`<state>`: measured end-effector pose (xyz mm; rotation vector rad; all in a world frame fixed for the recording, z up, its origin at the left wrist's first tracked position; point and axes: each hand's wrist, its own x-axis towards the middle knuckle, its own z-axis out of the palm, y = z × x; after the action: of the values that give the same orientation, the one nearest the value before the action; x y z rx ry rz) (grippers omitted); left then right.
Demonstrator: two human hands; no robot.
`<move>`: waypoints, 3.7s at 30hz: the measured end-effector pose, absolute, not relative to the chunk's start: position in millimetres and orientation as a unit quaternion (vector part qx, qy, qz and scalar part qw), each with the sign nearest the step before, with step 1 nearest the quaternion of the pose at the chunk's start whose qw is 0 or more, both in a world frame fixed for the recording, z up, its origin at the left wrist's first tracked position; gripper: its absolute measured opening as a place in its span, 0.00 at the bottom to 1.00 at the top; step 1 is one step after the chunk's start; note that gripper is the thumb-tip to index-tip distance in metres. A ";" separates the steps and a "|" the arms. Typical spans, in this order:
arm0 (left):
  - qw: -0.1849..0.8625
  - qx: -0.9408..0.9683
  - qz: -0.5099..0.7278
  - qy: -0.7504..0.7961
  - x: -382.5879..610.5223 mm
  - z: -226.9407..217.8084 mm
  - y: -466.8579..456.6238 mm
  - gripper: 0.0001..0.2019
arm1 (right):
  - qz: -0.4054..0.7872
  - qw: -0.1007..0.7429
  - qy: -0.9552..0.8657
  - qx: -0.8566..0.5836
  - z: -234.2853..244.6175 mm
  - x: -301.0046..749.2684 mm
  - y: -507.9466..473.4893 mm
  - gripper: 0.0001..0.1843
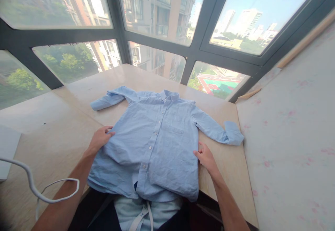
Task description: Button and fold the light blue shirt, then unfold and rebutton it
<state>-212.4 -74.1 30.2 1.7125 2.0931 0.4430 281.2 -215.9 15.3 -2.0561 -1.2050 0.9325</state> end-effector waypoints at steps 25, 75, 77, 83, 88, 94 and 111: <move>0.190 0.790 0.227 0.537 -72.9 38.4 -24.1 0.19 | 0.187 0.224 -0.705 -0.646 42.7 215.8 -96.9 0.25; 0.359 0.723 0.231 0.544 28.9 26.5 79.9 0.09 | 0.042 0.322 -0.864 -0.385 -7.0 219.5 55.2 0.14; 0.370 0.723 0.207 0.545 27.6 28.4 84.1 0.09 | 0.039 0.319 -0.864 -0.387 -7.1 219.0 55.7 0.13; 0.482 0.699 0.157 0.505 14.3 29.7 99.9 0.10 | 0.020 0.328 -0.868 -0.372 -5.5 217.7 56.5 0.11; 0.592 0.601 0.174 0.509 9.3 29.0 107.7 0.07 | 0.015 0.326 -0.871 -0.367 -3.7 216.7 56.3 0.11; 0.621 0.584 0.210 0.479 10.6 27.4 104.0 0.07 | 0.028 0.327 -0.868 -0.373 -4.0 215.8 56.6 0.12; 0.397 0.727 0.237 0.508 14.1 17.4 95.6 0.11 | 0.077 0.252 -0.884 -0.386 23.0 205.7 75.8 0.18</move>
<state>14.1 95.6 17.4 1.8419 1.2862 0.5997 205.7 75.8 23.0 -1.0512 -2.4041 0.2099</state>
